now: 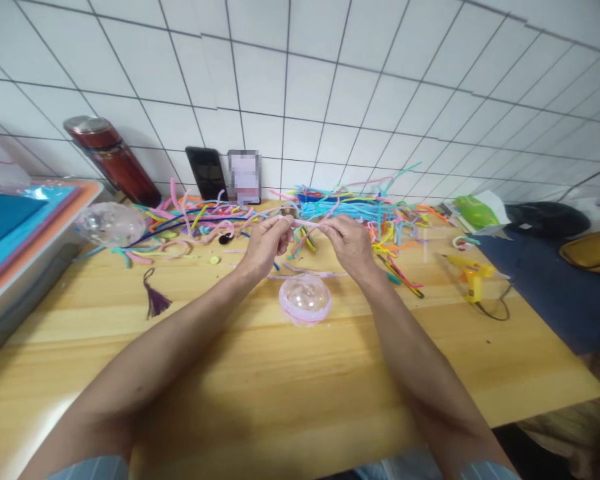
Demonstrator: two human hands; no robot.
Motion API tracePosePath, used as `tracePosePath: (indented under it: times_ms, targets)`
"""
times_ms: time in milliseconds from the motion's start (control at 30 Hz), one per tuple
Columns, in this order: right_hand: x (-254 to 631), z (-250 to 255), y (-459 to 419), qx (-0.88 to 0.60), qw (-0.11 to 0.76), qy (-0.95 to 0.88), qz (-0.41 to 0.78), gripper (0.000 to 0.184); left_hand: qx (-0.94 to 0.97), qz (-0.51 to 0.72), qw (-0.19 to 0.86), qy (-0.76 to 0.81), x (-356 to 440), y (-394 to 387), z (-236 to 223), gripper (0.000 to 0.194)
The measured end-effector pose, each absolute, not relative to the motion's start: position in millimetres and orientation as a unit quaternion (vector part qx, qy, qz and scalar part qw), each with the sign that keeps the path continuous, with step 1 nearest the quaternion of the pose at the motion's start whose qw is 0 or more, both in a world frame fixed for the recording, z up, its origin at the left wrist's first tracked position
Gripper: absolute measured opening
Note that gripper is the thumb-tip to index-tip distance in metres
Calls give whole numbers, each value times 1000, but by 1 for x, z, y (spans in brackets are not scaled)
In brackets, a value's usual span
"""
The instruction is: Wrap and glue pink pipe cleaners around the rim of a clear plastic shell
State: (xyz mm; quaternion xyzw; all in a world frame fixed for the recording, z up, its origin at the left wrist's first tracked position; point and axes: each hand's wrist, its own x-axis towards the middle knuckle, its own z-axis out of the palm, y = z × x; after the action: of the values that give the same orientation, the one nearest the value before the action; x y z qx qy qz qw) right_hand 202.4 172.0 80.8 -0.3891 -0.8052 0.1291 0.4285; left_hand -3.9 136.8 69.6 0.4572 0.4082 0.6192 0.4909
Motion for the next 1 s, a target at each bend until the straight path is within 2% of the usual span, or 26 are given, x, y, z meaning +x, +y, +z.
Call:
tracePosePath:
  times_ms: [300, 433, 533, 633, 800, 1000]
  targets:
    - [204, 84, 176, -410, 419, -797, 145, 25, 472, 634, 454, 412, -4, 134, 73, 46]
    - [204, 96, 168, -403, 434, -785, 181, 20, 473, 652, 435, 402, -15, 134, 85, 44]
    - [207, 103, 162, -407, 420, -784, 209, 16, 443, 679, 428, 401, -27, 140, 91, 42]
    - [211, 105, 159, -413, 405, -792, 195, 22, 412, 684, 441, 409, -34, 146, 93, 41]
    - [215, 105, 161, -407, 330, -833, 179, 21, 394, 658, 470, 437, -43, 135, 91, 36]
    - [223, 91, 161, -386, 339, -836, 194, 22, 367, 628, 461, 509, -77, 93, 76, 35]
